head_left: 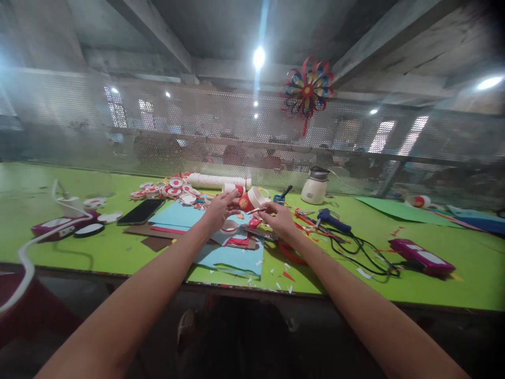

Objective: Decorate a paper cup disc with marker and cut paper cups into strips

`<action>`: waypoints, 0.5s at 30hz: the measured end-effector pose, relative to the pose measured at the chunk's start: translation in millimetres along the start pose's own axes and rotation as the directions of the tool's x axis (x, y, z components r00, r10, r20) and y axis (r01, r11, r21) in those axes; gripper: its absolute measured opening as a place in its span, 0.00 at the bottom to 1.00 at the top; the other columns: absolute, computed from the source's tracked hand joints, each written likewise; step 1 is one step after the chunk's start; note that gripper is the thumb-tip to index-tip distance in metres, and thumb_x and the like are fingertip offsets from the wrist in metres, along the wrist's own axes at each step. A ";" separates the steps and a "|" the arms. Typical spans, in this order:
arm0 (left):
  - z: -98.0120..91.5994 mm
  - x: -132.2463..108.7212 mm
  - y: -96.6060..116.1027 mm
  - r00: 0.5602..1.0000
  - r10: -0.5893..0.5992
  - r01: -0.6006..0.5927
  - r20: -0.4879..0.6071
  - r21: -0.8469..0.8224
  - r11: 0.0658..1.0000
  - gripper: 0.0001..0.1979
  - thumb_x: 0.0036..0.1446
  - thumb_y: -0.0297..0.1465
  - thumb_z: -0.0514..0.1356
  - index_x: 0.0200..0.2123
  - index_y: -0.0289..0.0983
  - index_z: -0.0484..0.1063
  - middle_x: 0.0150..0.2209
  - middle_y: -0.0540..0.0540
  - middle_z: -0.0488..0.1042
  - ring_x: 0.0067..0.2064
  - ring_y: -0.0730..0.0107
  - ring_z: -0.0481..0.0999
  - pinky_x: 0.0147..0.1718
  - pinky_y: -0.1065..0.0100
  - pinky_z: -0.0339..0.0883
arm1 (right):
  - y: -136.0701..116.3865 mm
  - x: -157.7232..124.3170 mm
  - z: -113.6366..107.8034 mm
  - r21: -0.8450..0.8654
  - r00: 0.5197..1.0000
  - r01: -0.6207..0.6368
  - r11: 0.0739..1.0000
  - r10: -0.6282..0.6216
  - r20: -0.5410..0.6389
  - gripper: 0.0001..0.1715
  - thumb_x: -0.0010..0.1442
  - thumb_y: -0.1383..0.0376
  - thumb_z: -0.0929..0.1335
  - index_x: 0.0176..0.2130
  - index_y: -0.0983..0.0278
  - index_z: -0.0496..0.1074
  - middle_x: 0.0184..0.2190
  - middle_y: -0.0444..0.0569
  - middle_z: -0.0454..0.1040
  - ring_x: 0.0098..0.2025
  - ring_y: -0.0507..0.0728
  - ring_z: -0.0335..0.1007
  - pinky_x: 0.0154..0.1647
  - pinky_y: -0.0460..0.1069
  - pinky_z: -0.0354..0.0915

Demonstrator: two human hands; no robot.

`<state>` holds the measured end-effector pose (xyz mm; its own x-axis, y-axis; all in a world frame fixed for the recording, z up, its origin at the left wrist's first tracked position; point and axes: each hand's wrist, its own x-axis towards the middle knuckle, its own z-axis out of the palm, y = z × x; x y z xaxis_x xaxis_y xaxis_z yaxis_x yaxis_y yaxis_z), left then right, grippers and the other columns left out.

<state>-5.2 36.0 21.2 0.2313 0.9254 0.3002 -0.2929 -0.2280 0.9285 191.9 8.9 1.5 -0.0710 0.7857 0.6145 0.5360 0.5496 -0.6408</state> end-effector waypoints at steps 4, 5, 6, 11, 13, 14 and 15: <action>-2.7 -0.5 -1.8 0.993 -0.086 0.100 0.082 -0.178 0.979 0.16 0.49 0.29 0.67 0.42 0.34 0.71 0.31 0.46 0.77 0.30 0.73 0.77 0.32 0.70 0.71 | 1.2 -0.5 0.7 0.011 1.000 -0.009 1.000 0.008 0.025 0.13 0.52 0.58 0.69 0.34 0.65 0.75 0.26 0.47 0.76 0.27 0.54 0.69 0.30 0.48 0.65; -3.3 -0.1 -2.8 0.991 -0.094 0.111 0.092 -0.195 0.974 0.17 0.48 0.26 0.67 0.43 0.34 0.71 0.31 0.46 0.77 0.31 0.73 0.77 0.33 0.70 0.71 | 0.9 -0.8 0.9 0.011 0.999 -0.008 1.000 0.008 0.035 0.13 0.52 0.58 0.69 0.34 0.65 0.75 0.26 0.47 0.76 0.27 0.53 0.69 0.30 0.48 0.65; -3.7 0.2 -3.8 0.990 -0.100 0.120 0.100 -0.211 0.970 0.19 0.46 0.24 0.67 0.44 0.34 0.71 0.31 0.47 0.77 0.31 0.73 0.77 0.34 0.71 0.70 | 0.4 -1.2 1.1 0.010 0.999 -0.008 1.000 0.007 0.047 0.13 0.52 0.58 0.69 0.34 0.65 0.75 0.27 0.47 0.76 0.28 0.53 0.69 0.30 0.48 0.65; -5.2 1.6 -5.4 0.988 -0.104 0.128 0.114 -0.235 0.963 0.20 0.45 0.20 0.67 0.45 0.33 0.72 0.31 0.47 0.77 0.35 0.72 0.78 0.39 0.69 0.70 | -0.6 -3.3 2.7 0.017 0.994 -0.018 1.000 0.016 0.109 0.16 0.55 0.56 0.68 0.35 0.65 0.77 0.27 0.47 0.76 0.27 0.53 0.69 0.29 0.48 0.66; -6.2 2.7 -6.2 0.988 -0.105 0.128 0.112 -0.221 0.967 0.20 0.45 0.19 0.67 0.44 0.33 0.73 0.30 0.47 0.77 0.35 0.72 0.77 0.39 0.69 0.70 | 0.1 -4.1 3.0 0.017 0.993 -0.029 0.999 0.027 0.119 0.16 0.56 0.56 0.67 0.35 0.65 0.77 0.26 0.47 0.76 0.26 0.53 0.69 0.28 0.48 0.66; -6.9 3.5 -7.0 0.989 -0.104 0.125 0.109 -0.211 0.969 0.20 0.44 0.19 0.67 0.44 0.33 0.73 0.30 0.47 0.76 0.34 0.73 0.77 0.38 0.70 0.70 | 0.5 -4.5 3.0 0.015 0.992 -0.034 0.999 0.032 0.121 0.16 0.56 0.55 0.67 0.34 0.65 0.77 0.26 0.47 0.76 0.26 0.53 0.69 0.28 0.48 0.66; -7.5 4.5 -8.1 0.989 -0.101 0.120 0.105 -0.201 0.972 0.20 0.44 0.19 0.68 0.44 0.33 0.74 0.30 0.47 0.76 0.33 0.73 0.76 0.37 0.70 0.69 | 0.7 -4.8 3.0 0.014 0.992 -0.037 0.999 0.035 0.124 0.17 0.56 0.55 0.67 0.34 0.65 0.77 0.25 0.46 0.76 0.26 0.53 0.69 0.28 0.48 0.66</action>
<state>-8.7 44.3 13.4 0.3555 0.9069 0.2262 -0.4432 -0.0495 0.8950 190.1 6.3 -3.3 -0.1556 0.8337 0.5299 0.5261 0.5239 -0.6699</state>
